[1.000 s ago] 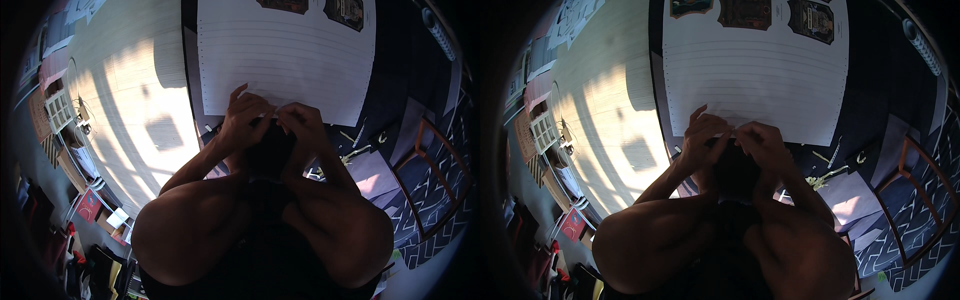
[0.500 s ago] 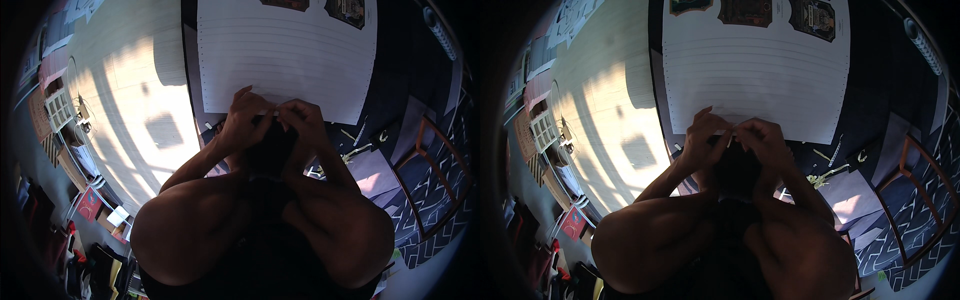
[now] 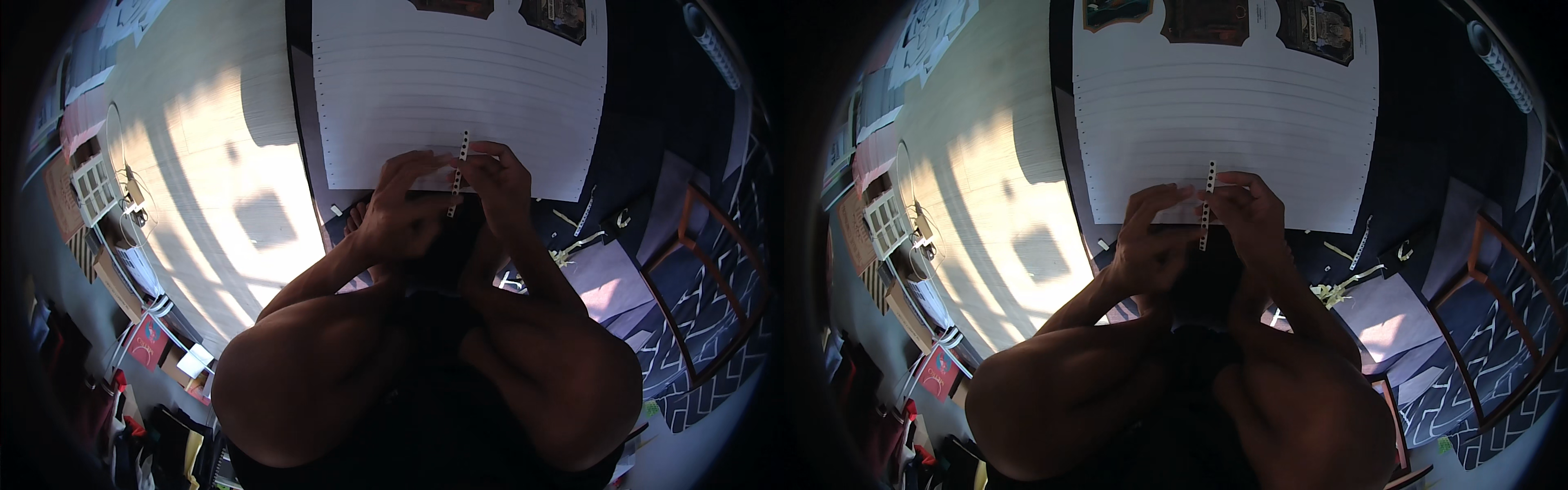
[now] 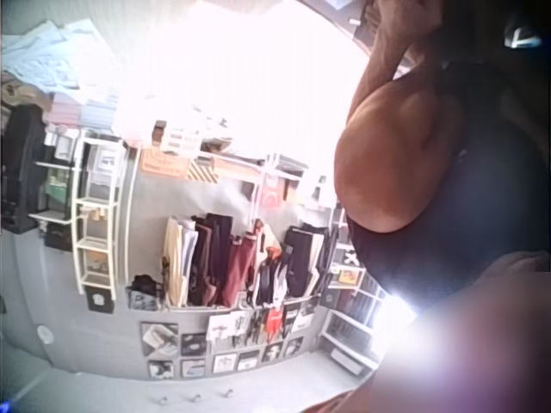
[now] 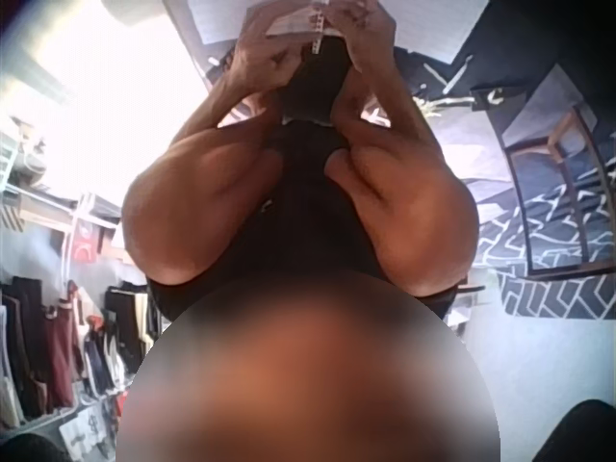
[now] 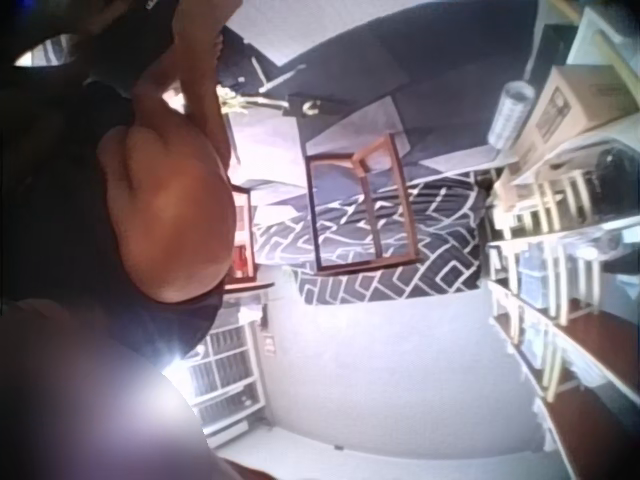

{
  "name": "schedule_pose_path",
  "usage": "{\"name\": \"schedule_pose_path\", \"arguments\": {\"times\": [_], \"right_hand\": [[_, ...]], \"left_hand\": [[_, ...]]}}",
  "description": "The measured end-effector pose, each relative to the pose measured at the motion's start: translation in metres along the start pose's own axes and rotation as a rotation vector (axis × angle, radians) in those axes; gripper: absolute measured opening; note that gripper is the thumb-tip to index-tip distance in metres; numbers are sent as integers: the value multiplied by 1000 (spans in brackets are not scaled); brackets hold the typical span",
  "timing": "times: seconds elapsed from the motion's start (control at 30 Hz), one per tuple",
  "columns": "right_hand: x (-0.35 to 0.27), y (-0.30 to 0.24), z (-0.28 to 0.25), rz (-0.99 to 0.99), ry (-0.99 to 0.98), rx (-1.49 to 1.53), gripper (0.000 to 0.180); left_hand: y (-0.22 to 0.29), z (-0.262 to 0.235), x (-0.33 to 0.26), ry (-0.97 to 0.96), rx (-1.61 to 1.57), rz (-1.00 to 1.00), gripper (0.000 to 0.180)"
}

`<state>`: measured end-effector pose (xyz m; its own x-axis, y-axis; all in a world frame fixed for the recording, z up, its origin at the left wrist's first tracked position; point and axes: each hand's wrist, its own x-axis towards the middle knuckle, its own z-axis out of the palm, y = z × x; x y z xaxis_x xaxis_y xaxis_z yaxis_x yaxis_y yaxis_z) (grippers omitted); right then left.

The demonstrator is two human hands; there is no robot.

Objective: The person applies small pieces of yellow tape to the perforated edge of a large printed sheet on a table. They repeatedly tear off tape, align it with the holes, and press it down. The person occasionally lifts the sheet to inspect the work.

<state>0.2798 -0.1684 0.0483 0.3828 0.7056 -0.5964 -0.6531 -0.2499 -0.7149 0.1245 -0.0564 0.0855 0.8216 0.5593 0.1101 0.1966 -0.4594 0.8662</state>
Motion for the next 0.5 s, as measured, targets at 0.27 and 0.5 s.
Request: {"name": "schedule_pose_path", "arguments": {"times": [0.27, 0.5], "right_hand": [[-22, -5, 14, -347, -29, -714, 37], [-14, -4, 13, -451, -1, -683, 22]], "left_hand": [[-12, 11, 6, 103, -458, -560, 21], [-31, 15, -7, 40, -650, -663, 17]]}}
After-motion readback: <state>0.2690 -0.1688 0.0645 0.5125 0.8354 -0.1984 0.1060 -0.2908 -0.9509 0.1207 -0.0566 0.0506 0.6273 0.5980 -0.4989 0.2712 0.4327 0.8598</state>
